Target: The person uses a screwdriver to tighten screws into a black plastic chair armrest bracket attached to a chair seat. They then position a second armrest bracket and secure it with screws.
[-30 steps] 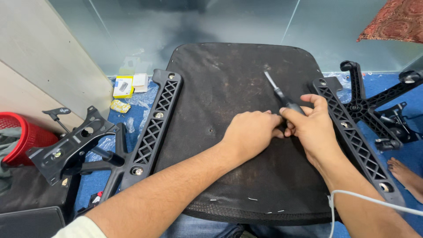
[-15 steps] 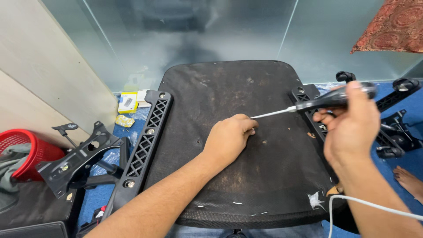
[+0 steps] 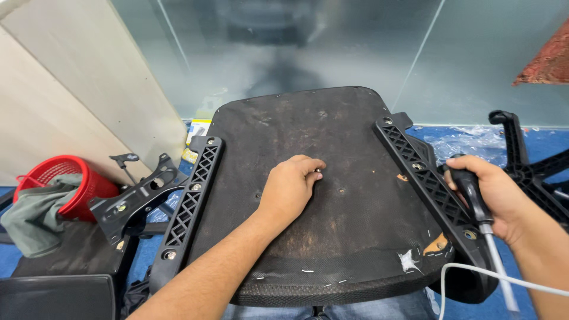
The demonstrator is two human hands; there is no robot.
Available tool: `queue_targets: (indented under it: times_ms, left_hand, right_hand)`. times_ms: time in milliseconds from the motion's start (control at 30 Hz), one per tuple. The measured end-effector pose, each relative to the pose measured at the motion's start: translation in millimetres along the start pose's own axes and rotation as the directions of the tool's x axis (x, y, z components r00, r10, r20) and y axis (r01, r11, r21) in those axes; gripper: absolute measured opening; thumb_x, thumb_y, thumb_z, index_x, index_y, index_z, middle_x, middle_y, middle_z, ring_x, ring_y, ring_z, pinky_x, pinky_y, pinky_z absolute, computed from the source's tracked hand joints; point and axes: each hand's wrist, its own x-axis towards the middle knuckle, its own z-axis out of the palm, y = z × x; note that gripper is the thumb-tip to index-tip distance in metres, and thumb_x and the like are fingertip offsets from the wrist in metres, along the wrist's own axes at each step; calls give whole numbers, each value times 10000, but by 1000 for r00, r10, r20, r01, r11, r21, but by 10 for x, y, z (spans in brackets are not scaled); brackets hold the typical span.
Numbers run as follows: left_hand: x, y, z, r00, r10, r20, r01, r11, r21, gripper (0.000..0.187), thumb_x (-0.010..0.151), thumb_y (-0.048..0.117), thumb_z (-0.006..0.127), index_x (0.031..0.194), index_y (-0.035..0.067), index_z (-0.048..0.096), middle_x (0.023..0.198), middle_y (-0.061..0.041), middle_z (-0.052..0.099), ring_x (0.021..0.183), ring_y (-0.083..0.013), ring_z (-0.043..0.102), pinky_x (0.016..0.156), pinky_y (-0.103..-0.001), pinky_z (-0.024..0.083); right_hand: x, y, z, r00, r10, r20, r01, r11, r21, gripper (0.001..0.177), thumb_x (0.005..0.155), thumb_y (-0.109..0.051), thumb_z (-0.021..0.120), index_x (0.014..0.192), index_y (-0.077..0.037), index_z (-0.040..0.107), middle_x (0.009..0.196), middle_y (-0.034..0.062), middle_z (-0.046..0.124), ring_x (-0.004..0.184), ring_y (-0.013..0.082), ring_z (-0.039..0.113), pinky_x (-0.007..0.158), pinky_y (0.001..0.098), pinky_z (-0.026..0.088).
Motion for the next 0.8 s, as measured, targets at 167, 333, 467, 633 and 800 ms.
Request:
queue_targets:
  times_ms: [167,333,467,633,800]
  left_hand:
    - [-55,-58,-73,1000,-17,-20,17,1000,15,164,873,116,717,1021,95,785,996,-78,763,870,-295,731,777,-390,567]
    - [-68,-110,-115,998,-57,-31,57,998,3,160,860,126,742,1010,92,786,983,-75,764,842,-277,740,773,-370,571]
    - [-51,-102,-80,997,-73,-20,73,997,-14,151,858,131,743,999,93,785,991,-69,768,833,-260,747,772,-354,577]
    - [-18,-23,-12,999,-52,-16,52,999,-2,155,854,120,748,1000,89,787,998,-81,769,838,-273,740,771,-367,569]
    - [-3,-11,27,998,-56,-20,56,998,-3,153,864,117,739,1008,92,782,1026,-80,771,849,-265,748,780,-354,577]
  right_hand:
    - [-70,-68,205,994,90,-57,-87,995,57,373,905,-375,603,633,-128,535,507,7,505,374,125,444,367,276,403]
    - [-242,-115,372,993,98,-69,-87,985,147,354,909,-362,616,645,-138,542,533,16,528,406,138,497,397,287,448]
    - [-246,39,423,983,62,-175,-31,984,173,294,942,-314,644,707,-148,583,611,-12,570,475,117,543,455,279,489]
    - [-35,175,15,999,6,-34,0,983,186,314,977,-334,640,752,-121,589,638,30,595,487,147,590,463,290,514]
    - [19,293,-347,994,-109,-11,109,982,157,335,1041,-315,639,883,-21,661,727,49,646,577,120,602,550,221,502]
